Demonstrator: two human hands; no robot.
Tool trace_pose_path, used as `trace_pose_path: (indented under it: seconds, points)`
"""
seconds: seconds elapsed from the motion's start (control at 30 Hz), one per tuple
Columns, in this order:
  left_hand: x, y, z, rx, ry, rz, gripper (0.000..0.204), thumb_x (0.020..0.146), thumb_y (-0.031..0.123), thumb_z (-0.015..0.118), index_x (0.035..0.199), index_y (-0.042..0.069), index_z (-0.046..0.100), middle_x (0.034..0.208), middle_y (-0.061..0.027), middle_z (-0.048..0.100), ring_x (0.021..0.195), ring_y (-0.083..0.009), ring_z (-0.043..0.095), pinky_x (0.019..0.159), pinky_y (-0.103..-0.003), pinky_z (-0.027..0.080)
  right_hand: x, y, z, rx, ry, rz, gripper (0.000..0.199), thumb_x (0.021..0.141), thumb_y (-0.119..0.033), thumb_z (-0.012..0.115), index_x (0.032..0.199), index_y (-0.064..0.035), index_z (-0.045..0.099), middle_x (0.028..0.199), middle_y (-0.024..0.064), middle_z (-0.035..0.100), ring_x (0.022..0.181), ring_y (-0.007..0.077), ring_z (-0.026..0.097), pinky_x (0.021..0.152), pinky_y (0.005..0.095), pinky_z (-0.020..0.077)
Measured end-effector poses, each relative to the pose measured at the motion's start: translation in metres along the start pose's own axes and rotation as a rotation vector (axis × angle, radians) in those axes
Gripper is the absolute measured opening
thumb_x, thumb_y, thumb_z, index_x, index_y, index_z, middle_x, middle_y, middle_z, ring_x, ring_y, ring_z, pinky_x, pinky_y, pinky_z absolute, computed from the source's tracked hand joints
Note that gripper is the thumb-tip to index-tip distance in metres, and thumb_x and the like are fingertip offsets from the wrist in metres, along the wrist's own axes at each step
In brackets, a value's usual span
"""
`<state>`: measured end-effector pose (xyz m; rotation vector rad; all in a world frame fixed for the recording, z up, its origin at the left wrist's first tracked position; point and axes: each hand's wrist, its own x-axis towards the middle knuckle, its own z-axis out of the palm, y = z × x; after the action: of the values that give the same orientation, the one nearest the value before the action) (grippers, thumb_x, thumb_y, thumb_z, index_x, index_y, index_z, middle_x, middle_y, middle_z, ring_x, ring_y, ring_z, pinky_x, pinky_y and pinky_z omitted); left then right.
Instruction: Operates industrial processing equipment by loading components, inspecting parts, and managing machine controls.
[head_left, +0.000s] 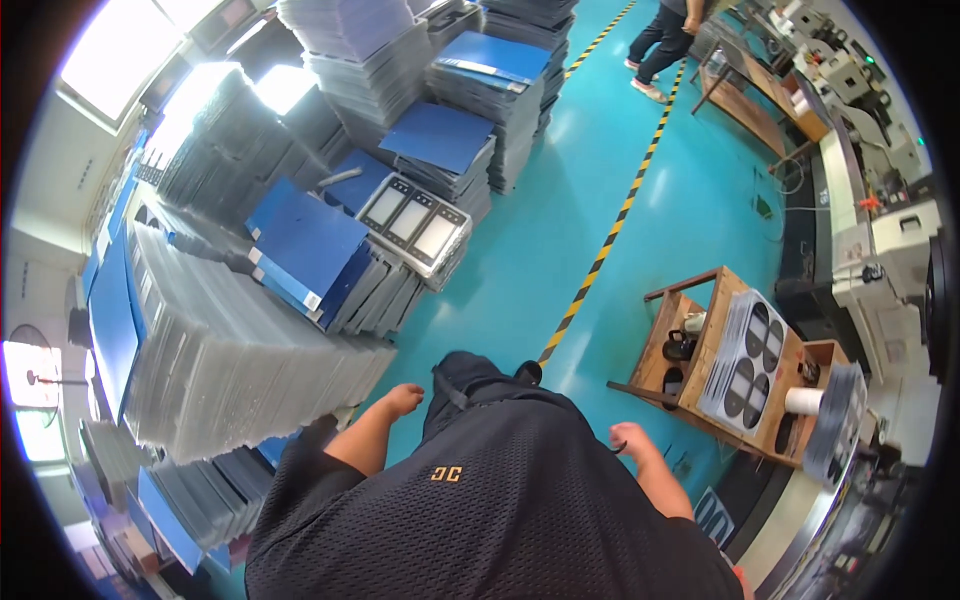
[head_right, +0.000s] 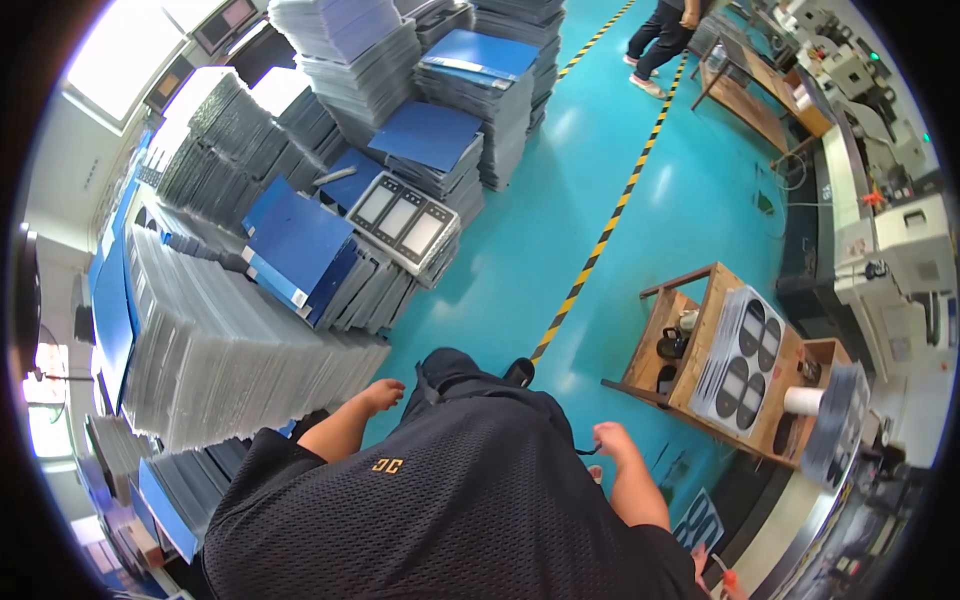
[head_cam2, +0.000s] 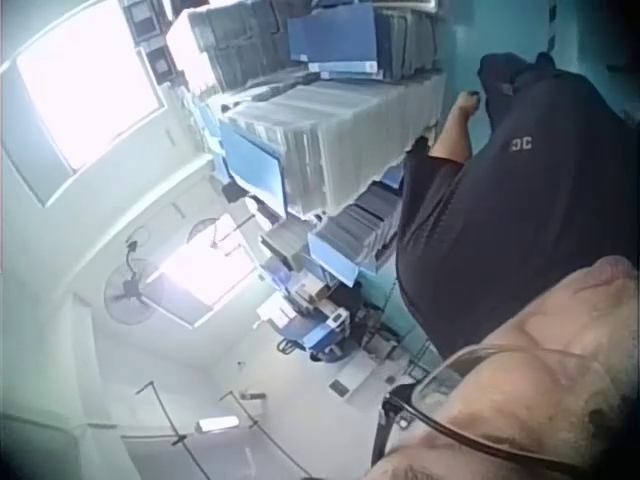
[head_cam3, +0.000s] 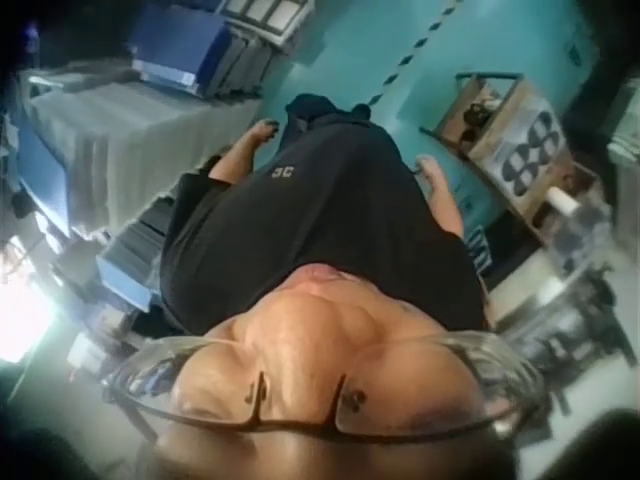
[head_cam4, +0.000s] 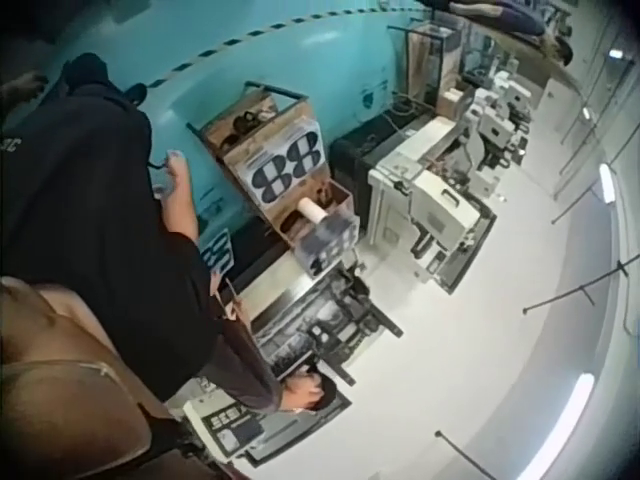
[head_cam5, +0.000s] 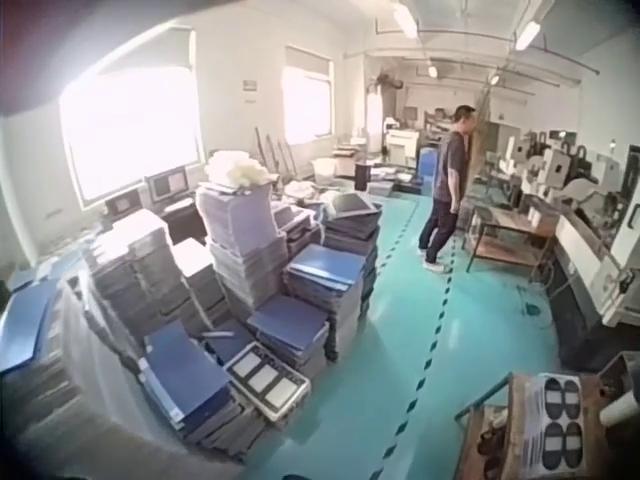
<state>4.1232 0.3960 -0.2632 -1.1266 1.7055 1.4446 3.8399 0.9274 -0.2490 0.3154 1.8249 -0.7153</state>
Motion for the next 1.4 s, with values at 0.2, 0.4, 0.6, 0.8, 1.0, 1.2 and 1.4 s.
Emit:
trace_pose_path:
  seconds: [0.2,0.4,0.6,0.8,1.0,1.2,1.4]
  points:
    - [0.028,0.099,-0.004,-0.013,-0.002,-0.007,0.041,0.086,0.017,0.053,0.126,0.007,0.056,0.109,-0.0100,0.064,0.094,-0.0225,0.062,0.074,-0.035,0.051,0.015,-0.154,-0.062,-0.111,-0.086,-0.057,0.033,0.091,-0.032,0.057,0.111,-0.0056,0.061,0.107,0.0056,0.062,0.092,0.0189,0.060,0.071,0.0325,0.0521]
    - [0.099,0.170,-0.038,-0.027,0.002,-0.057,0.041,0.085,0.017,0.053,0.124,0.008,0.058,0.107,-0.0097,0.065,0.094,-0.0225,0.062,0.073,-0.035,0.051,0.071,-0.227,-0.056,-0.225,-0.199,-0.055,0.030,0.091,-0.032,0.056,0.103,-0.0055,0.065,0.089,0.0041,0.065,0.079,0.0173,0.062,0.064,0.0336,0.0512]
    - [0.194,0.226,-0.099,0.597,-0.001,0.232,0.037,0.083,0.018,0.052,0.116,0.006,0.062,0.099,-0.0113,0.067,0.089,-0.0222,0.063,0.078,-0.036,0.051,0.052,-0.297,-0.091,-0.190,-0.086,-0.181,0.027,0.090,-0.029,0.055,0.091,-0.0049,0.067,0.074,0.0024,0.061,0.065,0.0146,0.057,0.054,0.0308,0.0459]
    - [0.205,0.370,-0.163,-0.091,0.219,0.401,0.034,0.083,0.017,0.052,0.113,0.004,0.061,0.102,-0.0142,0.066,0.094,-0.0266,0.062,0.082,-0.038,0.050,0.096,-0.335,-0.141,-0.394,-0.026,-0.267,0.025,0.090,-0.027,0.055,0.089,-0.0047,0.066,0.074,0.0025,0.062,0.063,0.0142,0.056,0.054,0.0310,0.0461]
    - [0.203,0.327,-0.142,-0.342,0.184,0.216,0.039,0.081,0.017,0.056,0.119,0.006,0.059,0.094,-0.0078,0.065,0.082,-0.0172,0.060,0.062,-0.033,0.049,0.160,-0.386,-0.161,-0.537,-0.140,-0.447,0.024,0.090,-0.026,0.055,0.091,-0.0047,0.065,0.077,0.0026,0.063,0.065,0.0141,0.057,0.055,0.0312,0.0471]
    - [0.177,0.249,-0.095,0.259,-0.019,-0.119,0.033,0.077,0.024,0.055,0.099,0.005,0.070,0.106,-0.0183,0.066,0.100,-0.0336,0.062,0.088,-0.041,0.049,0.152,-0.475,-0.159,-0.097,0.070,-0.247,0.021,0.090,-0.025,0.055,0.093,-0.0056,0.062,0.081,0.0035,0.064,0.068,0.0141,0.059,0.057,0.0315,0.0488]
    - [0.181,0.251,-0.108,0.047,0.133,-0.081,0.035,0.081,0.023,0.060,0.112,0.009,0.066,0.096,-0.0118,0.068,0.077,-0.0246,0.064,0.067,-0.038,0.053,0.153,-0.464,-0.148,-0.305,-0.047,-0.305,0.023,0.091,-0.025,0.055,0.090,-0.0041,0.065,0.077,0.0055,0.064,0.069,0.0147,0.060,0.059,0.0307,0.0485]
